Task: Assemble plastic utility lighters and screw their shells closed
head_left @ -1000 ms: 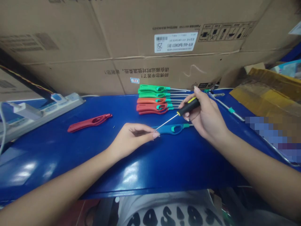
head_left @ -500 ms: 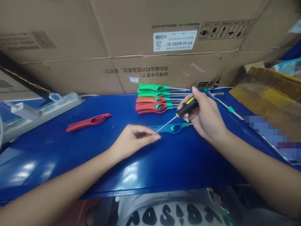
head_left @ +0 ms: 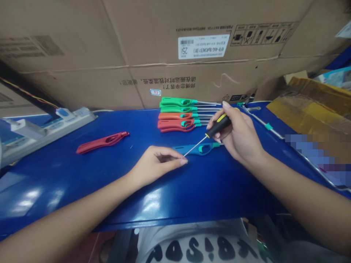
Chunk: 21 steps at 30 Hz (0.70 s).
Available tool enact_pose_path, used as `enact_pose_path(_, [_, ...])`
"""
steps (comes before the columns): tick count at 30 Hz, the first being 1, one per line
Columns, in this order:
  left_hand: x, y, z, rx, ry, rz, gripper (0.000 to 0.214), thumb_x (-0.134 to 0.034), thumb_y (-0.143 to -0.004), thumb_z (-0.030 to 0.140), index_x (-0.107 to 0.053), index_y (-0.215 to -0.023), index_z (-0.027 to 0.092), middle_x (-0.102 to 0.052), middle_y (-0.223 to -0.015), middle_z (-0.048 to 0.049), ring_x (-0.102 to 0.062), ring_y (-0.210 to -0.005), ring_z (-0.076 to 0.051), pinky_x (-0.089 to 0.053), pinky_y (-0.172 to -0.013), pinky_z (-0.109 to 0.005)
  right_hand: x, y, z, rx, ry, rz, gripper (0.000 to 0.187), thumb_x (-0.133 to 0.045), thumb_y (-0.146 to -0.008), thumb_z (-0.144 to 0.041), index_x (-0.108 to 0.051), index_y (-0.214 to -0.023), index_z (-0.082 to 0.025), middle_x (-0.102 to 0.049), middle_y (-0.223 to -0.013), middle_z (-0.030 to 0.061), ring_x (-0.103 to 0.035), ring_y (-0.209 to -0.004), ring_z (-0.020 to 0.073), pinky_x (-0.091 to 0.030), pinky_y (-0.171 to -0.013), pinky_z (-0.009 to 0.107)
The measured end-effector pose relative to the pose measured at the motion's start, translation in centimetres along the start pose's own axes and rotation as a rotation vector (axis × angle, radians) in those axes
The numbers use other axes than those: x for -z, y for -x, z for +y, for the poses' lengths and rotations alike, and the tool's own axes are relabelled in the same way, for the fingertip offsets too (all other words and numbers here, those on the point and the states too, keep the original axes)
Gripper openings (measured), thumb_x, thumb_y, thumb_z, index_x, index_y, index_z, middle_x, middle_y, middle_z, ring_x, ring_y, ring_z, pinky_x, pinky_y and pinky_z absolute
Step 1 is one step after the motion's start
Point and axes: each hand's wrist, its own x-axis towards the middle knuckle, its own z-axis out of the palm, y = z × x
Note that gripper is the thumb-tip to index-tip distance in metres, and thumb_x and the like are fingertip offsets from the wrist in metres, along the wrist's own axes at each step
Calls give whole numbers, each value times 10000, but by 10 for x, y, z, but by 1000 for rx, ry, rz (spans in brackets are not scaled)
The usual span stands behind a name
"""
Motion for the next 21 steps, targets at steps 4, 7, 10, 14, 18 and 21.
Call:
enact_pose_path(4, [0, 0, -2, -19, -22, -24, 198, -833, -774, 382, -830, -865, 205, -809, -890, -68, -732, -784, -190, -574, -712, -262, 1, -1, 0, -2, 9, 14, 442, -708, -829, -617, -623, -662, -217, -657, -608, 17, -523, -446, 101, -383, -384, 236])
enact_pose_path(7, [0, 1, -3, -23, -37, -27, 210, -828, -779, 394, -829, -869, 205, -807, -889, -72, -727, -768, -193, -569, -686, -265, 0, 0, 0, -3, 14, 8, 452, -699, -834, -623, -623, -661, -212, -653, -599, 18, -512, -431, 95, -376, -376, 237])
enact_pose_path(10, [0, 1, -4, -31, -43, -28, 204, -828, -780, 394, -829, -867, 210, -806, -885, -69, -726, -766, -191, -563, -680, -261, -1, 2, 0, 8, 28, -3, 459, -692, -840, -621, -626, -656, -206, -654, -596, 18, -512, -424, 92, -371, -368, 233])
enact_pose_path(14, [0, 1, -4, -32, -50, -34, 192, -828, -782, 386, -830, -866, 213, -806, -885, -67, -722, -768, -184, -555, -684, -256, -2, 2, -1, 18, 32, -12, 437, -687, -852, -594, -636, -652, -209, -661, -596, 17, -510, -422, 96, -359, -360, 233])
enact_pose_path(18, [-1, 1, -4, -29, -50, -35, 188, -829, -782, 384, -830, -859, 212, -805, -878, -65, -717, -760, -179, -547, -682, -252, -2, 3, -1, 18, 39, -1, 446, -700, -836, -615, -626, -652, -215, -655, -594, 16, -506, -418, 97, -360, -359, 241])
enact_pose_path(21, [-1, 1, -4, -25, -54, -38, 192, -826, -787, 386, -828, -862, 209, -803, -871, -63, -712, -752, -174, -540, -673, -248, -2, 3, -1, 23, 55, -13, 461, -691, -842, -624, -618, -642, -215, -654, -596, 18, -507, -419, 96, -362, -363, 246])
